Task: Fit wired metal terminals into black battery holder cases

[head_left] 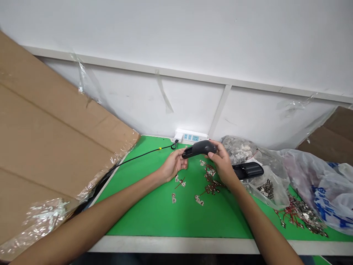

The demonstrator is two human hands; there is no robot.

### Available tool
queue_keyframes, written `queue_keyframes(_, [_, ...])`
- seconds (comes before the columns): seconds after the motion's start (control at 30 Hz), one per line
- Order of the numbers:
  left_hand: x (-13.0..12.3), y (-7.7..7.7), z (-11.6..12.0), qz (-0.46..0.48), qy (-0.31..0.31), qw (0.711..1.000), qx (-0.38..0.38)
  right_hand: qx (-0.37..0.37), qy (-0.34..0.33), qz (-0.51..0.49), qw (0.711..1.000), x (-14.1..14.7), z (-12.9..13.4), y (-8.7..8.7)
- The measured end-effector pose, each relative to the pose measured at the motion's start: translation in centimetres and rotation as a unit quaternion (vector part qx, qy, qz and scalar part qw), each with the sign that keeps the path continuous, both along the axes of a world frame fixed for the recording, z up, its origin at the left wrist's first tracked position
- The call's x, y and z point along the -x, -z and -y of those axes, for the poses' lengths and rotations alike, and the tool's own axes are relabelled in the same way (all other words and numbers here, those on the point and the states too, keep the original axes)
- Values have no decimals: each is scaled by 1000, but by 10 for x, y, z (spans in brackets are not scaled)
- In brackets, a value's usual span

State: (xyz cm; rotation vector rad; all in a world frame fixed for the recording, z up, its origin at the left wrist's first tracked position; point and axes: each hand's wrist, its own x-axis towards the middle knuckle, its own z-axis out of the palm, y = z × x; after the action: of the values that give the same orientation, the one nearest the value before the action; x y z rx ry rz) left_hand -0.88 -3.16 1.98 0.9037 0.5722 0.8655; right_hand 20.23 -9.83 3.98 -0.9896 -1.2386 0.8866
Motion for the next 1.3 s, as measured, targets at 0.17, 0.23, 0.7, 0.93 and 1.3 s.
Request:
queue_keyframes(0.17, [2, 0, 1, -11, 41, 999, -23, 10, 4, -49, 999, -1, -1, 3])
queue_keyframes(0.23, [3, 1, 1, -9, 46, 998, -32, 21, 12, -48, 999, -1, -3, 4])
queue_keyframes(0.7, [-1, 0, 4, 5, 24, 999, -22, 95, 166, -33, 981, 19, -4, 9])
queue_keyframes(0.93, [-3, 4, 6, 1, 21, 999, -49, 86, 156, -12, 984, 32, 8, 4])
queue_keyframes(1.3, [-2, 4, 8, -33, 41, 994, -98, 81, 165, -3, 983, 42, 14, -2])
